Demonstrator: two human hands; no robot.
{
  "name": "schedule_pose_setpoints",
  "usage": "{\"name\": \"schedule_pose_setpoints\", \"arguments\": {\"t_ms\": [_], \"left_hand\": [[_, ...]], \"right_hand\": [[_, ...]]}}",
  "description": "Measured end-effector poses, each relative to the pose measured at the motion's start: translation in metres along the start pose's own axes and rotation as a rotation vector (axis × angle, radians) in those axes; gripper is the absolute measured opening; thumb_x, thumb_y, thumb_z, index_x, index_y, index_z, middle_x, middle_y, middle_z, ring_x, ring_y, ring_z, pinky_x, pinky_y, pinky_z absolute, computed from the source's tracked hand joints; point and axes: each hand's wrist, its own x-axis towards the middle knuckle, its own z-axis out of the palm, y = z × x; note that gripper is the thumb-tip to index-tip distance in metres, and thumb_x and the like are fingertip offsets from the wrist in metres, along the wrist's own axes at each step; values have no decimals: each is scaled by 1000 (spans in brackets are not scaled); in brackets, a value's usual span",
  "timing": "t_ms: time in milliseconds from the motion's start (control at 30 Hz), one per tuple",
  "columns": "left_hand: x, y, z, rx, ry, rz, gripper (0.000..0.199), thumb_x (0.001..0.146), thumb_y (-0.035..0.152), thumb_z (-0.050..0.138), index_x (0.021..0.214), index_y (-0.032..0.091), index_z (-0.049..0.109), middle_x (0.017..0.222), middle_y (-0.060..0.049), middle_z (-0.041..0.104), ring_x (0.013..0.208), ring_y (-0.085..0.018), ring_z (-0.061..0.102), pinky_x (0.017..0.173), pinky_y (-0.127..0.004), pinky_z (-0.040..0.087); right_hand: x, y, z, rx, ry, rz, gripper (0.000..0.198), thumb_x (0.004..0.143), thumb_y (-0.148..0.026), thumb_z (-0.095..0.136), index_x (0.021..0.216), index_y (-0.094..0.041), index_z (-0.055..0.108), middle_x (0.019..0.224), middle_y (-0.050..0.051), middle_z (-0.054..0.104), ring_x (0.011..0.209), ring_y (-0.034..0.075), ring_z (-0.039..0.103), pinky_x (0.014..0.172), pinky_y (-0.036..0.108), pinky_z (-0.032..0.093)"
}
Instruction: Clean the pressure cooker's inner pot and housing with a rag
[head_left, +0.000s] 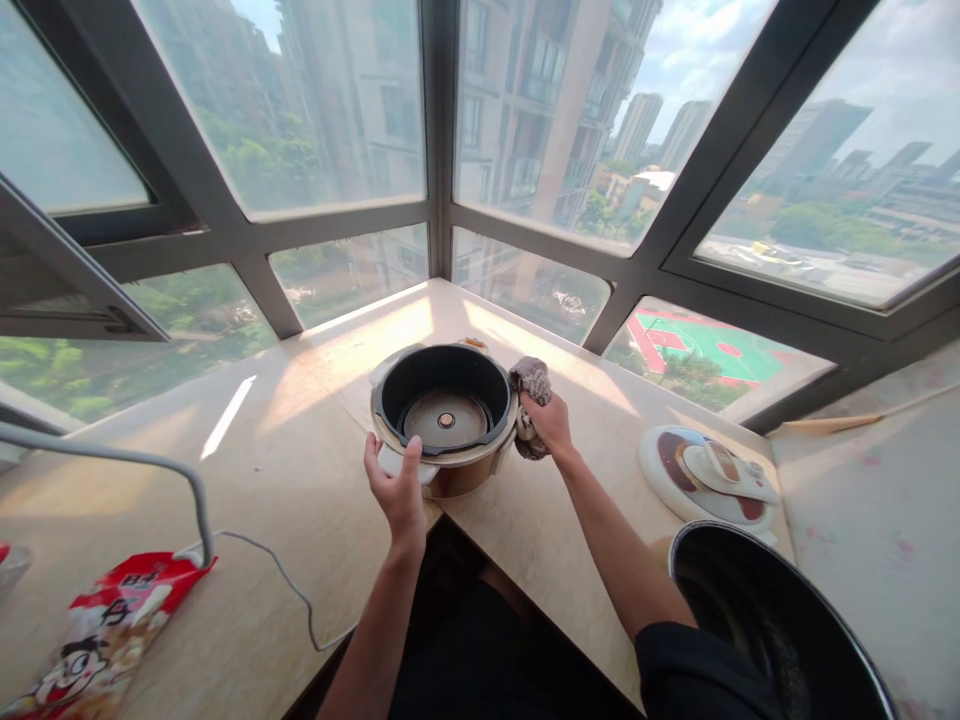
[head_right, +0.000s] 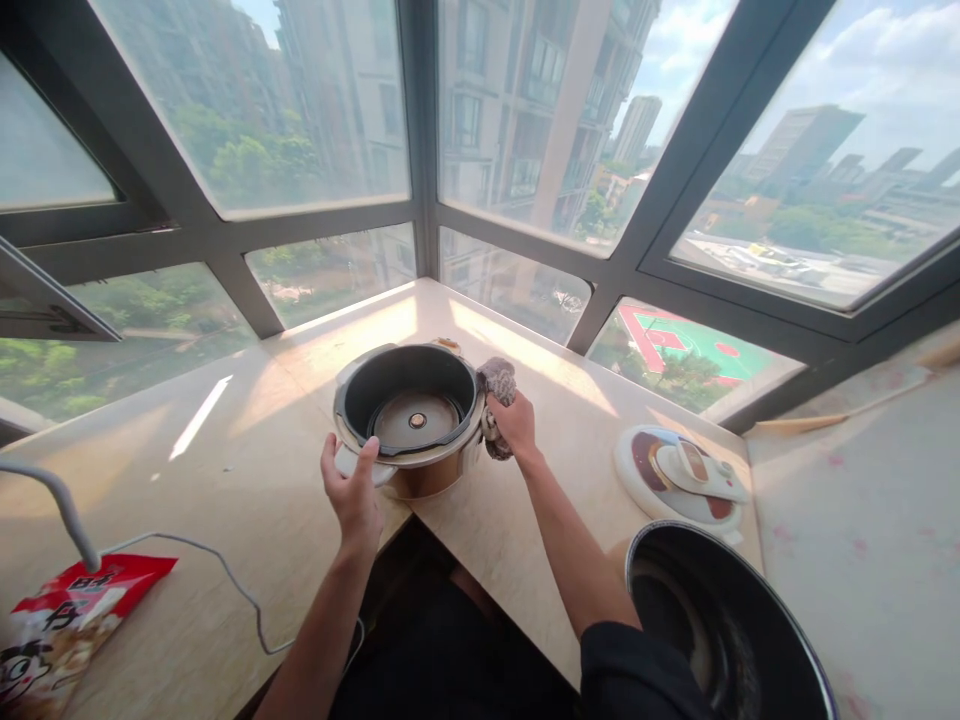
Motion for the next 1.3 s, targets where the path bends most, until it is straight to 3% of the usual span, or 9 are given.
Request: {"name": "schedule_pose_setpoints", "arguments": {"t_ms": [167,267,367,467,600,733,867,1100,1300], "left_hand": [[-3,-9,3,-100,11,9,73,78,42,83,142,27,49,155,-12,45,142,-29,48,119,-41,38],[-3,-12,5,-182,33,1,73,77,38,84,140,22,50,151,-14,50,136,-27,53,117,-41,40],[-2,-13,5,-206,50,7,73,75,35,85,139,19,52,146,-14,55,133,-27,56,117,-42,41],[-2,-10,2,-192,15,3,73,76,36,86,139,20,53,144,-14,57,133,-28,56,117,-43,41],[-3,-5,-2,-176,-19,-39,76,76,35,86,142,21,52,149,-14,55,135,-28,56,119,-44,40],[-3,-4,-4,-176,-34,-75,80,77,36,86,146,21,49,152,-14,53,138,-29,54,120,-44,39],[-2,-10,-8,-169,-48,-122,84,77,39,85,149,22,46,150,-14,55,139,-30,53,120,-44,38],[-1,-32,-18,-180,-173,-152,88,84,45,75,159,28,33,163,-7,42,153,-30,34,126,-42,26],[3,-34,-19,-189,-165,-216,86,82,43,74,158,31,35,163,-4,41,153,-31,32,126,-44,24]], "right_hand": [[-85,3,-12,16,26,-221,18,76,-35,71,91,-26,73,109,7,71,95,27,68,81,36,54],[-119,-6,-20,33,-93,-250,16,74,-30,73,90,-28,76,109,6,71,94,27,69,80,35,55],[-125,-12,-28,181,-161,-192,13,73,-30,74,84,-23,75,95,6,75,86,25,69,77,35,56],[-95,-7,-37,332,13,21,29,71,-42,78,87,-17,74,84,6,77,79,25,70,73,36,57],[-9,4,-42,421,190,203,43,68,-48,80,94,-14,74,93,9,79,89,28,73,74,35,58],[81,-4,-25,405,-82,326,33,70,-37,81,94,-15,73,90,7,79,86,24,74,76,33,60],[132,-25,16,417,-365,383,29,72,-31,85,92,-14,72,85,8,79,80,22,75,79,34,62],[154,-39,75,453,-814,547,37,85,-53,74,88,-16,71,75,9,78,63,21,73,65,33,63],[157,-29,78,502,-849,578,27,81,-42,76,88,-16,70,70,6,77,57,18,71,59,27,61]]}}
